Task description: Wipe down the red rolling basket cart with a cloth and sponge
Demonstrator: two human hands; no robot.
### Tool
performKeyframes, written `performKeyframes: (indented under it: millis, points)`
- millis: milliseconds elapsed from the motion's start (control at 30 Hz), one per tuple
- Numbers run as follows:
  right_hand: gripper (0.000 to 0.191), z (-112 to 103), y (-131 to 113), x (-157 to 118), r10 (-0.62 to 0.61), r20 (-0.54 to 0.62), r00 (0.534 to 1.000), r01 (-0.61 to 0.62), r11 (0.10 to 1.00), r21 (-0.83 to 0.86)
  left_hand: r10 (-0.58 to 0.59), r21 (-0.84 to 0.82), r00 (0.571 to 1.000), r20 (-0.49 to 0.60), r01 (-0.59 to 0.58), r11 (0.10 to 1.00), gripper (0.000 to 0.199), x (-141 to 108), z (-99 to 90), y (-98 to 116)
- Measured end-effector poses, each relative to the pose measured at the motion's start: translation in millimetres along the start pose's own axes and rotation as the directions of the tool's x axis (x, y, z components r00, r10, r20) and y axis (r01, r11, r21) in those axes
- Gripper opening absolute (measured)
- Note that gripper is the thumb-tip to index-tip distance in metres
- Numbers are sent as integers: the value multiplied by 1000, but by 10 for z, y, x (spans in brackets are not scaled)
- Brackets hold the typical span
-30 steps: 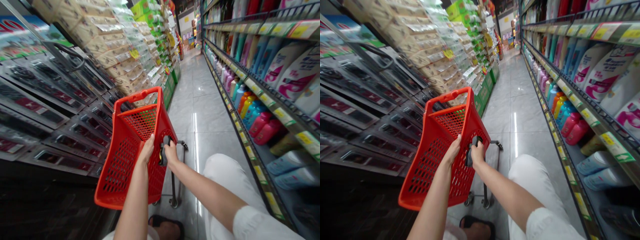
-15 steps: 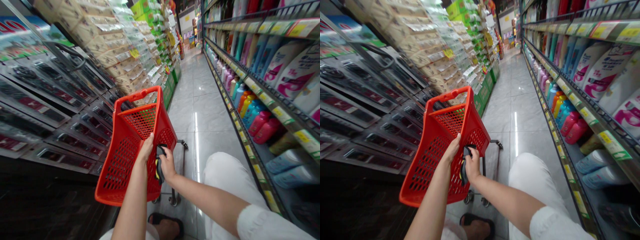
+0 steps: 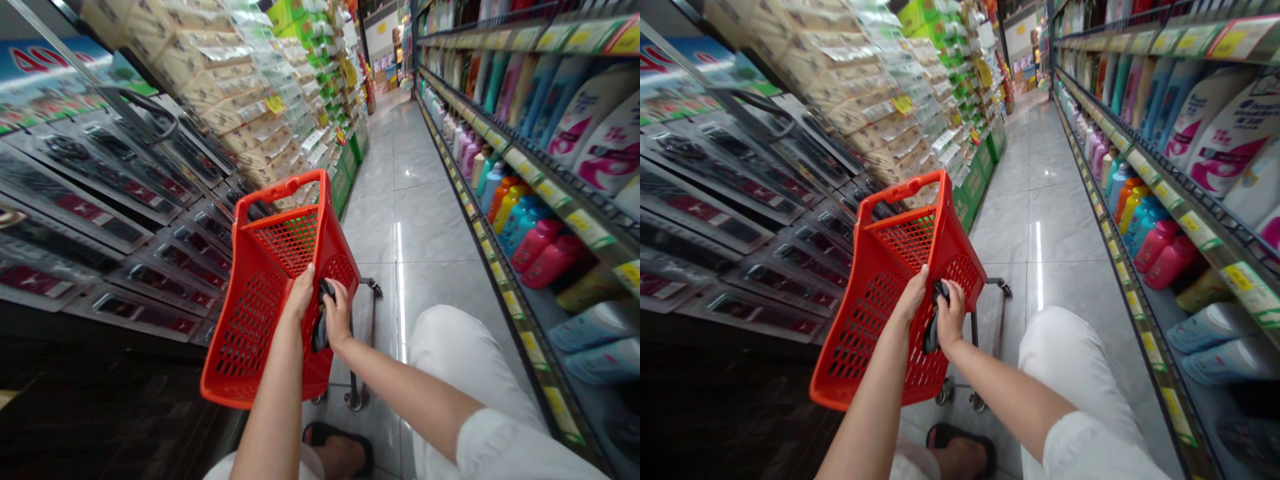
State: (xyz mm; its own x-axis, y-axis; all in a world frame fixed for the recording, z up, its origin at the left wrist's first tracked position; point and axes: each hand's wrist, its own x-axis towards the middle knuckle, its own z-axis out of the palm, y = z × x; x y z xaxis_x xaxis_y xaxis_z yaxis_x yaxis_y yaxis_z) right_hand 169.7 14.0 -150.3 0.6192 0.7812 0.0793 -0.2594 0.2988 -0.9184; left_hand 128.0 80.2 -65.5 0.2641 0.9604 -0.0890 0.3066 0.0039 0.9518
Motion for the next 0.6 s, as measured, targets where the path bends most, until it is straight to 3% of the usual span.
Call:
performKeyframes:
  millis: [100,167,233,433,500,600]
  points:
    - [44,-64,-110,-360,-66,77,995,76,987,-144,14,52,999,-34,-12,999,71,-4,-5,19]
    - [43,-105,-122,-457,-75,99,992,94,976,-196,30,70,998,-48,-26,997,71,-15,2,30]
    - [40,-115,-106,-381,-70,82,994,85,975,-204,32,32,999,-39,-31,999,73,-27,17,30]
    - [34,-28,-116,275,34,-61,998,-43,986,-162,-24,-45,1000,-7,24,999,76,-26,71,16]
    - [34,-17,-127,256,43,-79,996,-57,983,-174,-22,-26,1000,-4,22,999,79,-11,68,27]
    - [33,-59,-72,-78,-48,15,999,50,980,-194,6,26,1000,-31,-6,1000,84,11,47,58]
